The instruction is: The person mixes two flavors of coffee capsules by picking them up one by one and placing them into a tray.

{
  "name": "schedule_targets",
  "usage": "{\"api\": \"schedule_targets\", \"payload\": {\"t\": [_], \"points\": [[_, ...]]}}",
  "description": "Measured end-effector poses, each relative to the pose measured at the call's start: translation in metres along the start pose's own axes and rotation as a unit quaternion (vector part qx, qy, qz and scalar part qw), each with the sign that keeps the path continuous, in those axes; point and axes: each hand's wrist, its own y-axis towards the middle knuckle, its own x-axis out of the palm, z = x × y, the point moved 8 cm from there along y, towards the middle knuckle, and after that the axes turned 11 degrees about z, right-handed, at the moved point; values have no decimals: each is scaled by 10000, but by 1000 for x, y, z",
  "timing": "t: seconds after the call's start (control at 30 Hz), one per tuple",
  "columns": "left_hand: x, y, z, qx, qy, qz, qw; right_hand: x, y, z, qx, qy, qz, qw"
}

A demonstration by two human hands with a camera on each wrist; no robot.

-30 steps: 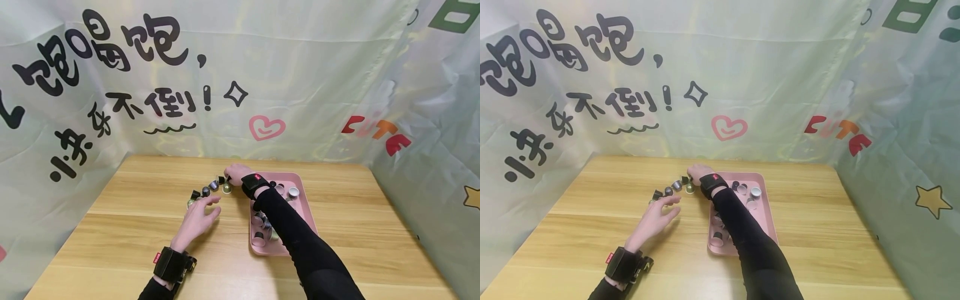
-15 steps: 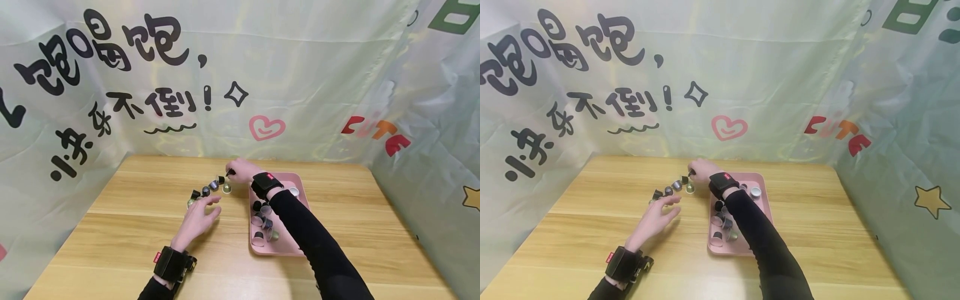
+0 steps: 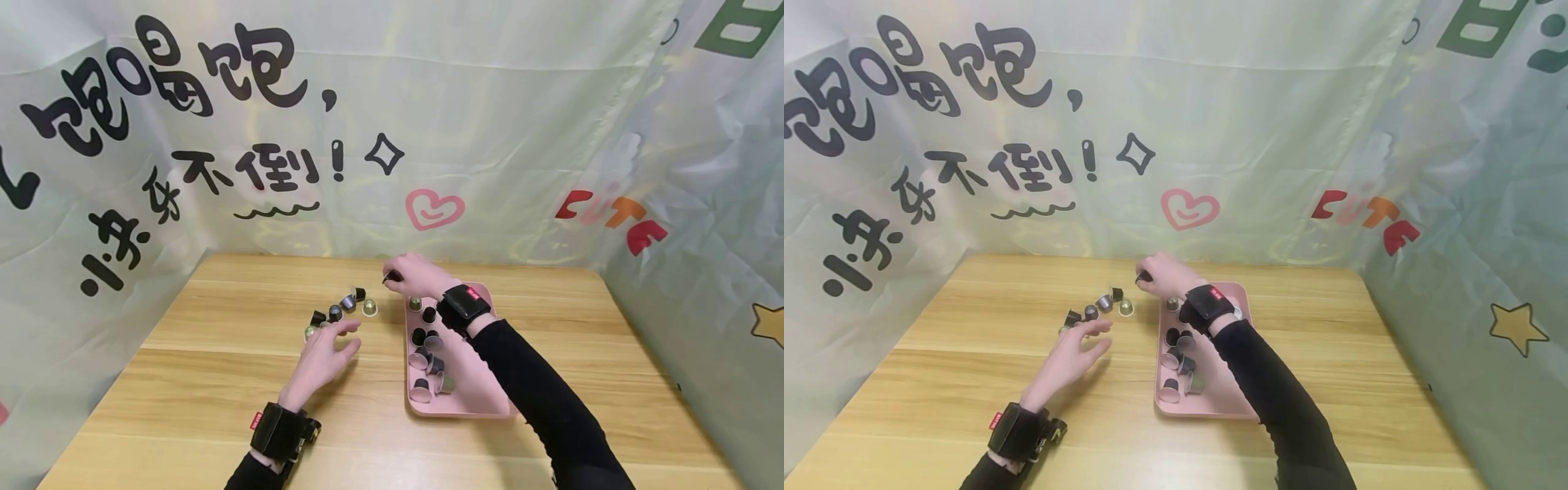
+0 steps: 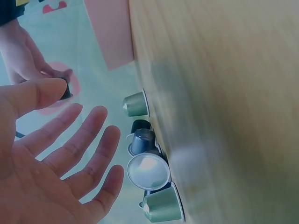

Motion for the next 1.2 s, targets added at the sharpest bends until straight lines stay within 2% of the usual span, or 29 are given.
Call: {"api": "schedule_targets", "payload": {"t": [0.23, 0.57, 1.0, 1.2], "points": [[2, 0, 1, 57, 1, -31, 10000, -22, -14, -7, -109, -163, 24, 9998], [1, -1, -1, 137, 57, 41, 9999, -59, -40, -12, -487, -270, 605, 9966], [3, 1, 0, 123, 69, -21, 9999, -60, -86, 22, -106, -439, 450, 9980], [4, 1, -1, 117, 49, -19, 9999, -56, -100, 31, 8, -572, 350, 9978]]}}
